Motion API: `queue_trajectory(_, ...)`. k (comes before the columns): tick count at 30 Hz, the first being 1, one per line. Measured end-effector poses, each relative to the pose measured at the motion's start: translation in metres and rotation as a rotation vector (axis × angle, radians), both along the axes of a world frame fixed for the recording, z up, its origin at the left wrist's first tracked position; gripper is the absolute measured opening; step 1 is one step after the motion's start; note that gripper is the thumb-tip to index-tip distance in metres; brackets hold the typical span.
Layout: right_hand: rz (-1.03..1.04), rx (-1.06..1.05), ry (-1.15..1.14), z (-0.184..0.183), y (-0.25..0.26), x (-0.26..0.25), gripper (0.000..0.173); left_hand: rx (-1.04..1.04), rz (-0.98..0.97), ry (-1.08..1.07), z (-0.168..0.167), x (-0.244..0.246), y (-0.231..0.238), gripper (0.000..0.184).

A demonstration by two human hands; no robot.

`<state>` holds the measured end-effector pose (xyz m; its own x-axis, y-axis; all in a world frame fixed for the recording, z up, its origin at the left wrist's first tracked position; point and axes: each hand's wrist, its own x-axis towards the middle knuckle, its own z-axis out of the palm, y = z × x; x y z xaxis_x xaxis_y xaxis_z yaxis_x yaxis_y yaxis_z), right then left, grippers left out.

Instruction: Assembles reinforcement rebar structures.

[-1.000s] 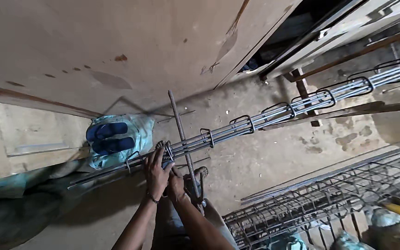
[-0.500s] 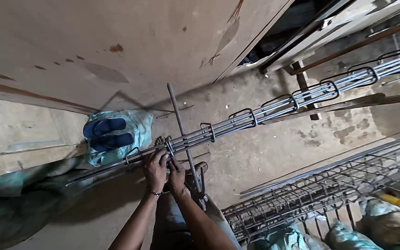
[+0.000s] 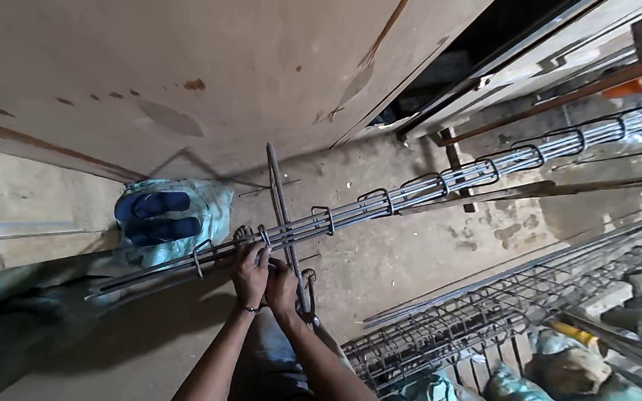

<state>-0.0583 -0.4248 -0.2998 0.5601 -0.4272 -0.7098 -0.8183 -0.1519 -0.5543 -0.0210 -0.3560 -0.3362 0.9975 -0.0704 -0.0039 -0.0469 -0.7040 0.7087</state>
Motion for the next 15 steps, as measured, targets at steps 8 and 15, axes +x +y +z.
queue_trajectory(8, 0.824, -0.269, 0.323, 0.054, -0.027, 0.03, 0.033, -0.152, -0.025, 0.0, -0.007, -0.004, 0.001, 0.016)
queue_trajectory(15, 1.098, -0.54, 0.026, 0.066, -0.073, 0.052, 0.03, -0.042, -0.033, 0.025, -0.007, -0.007, 0.0, 0.015)
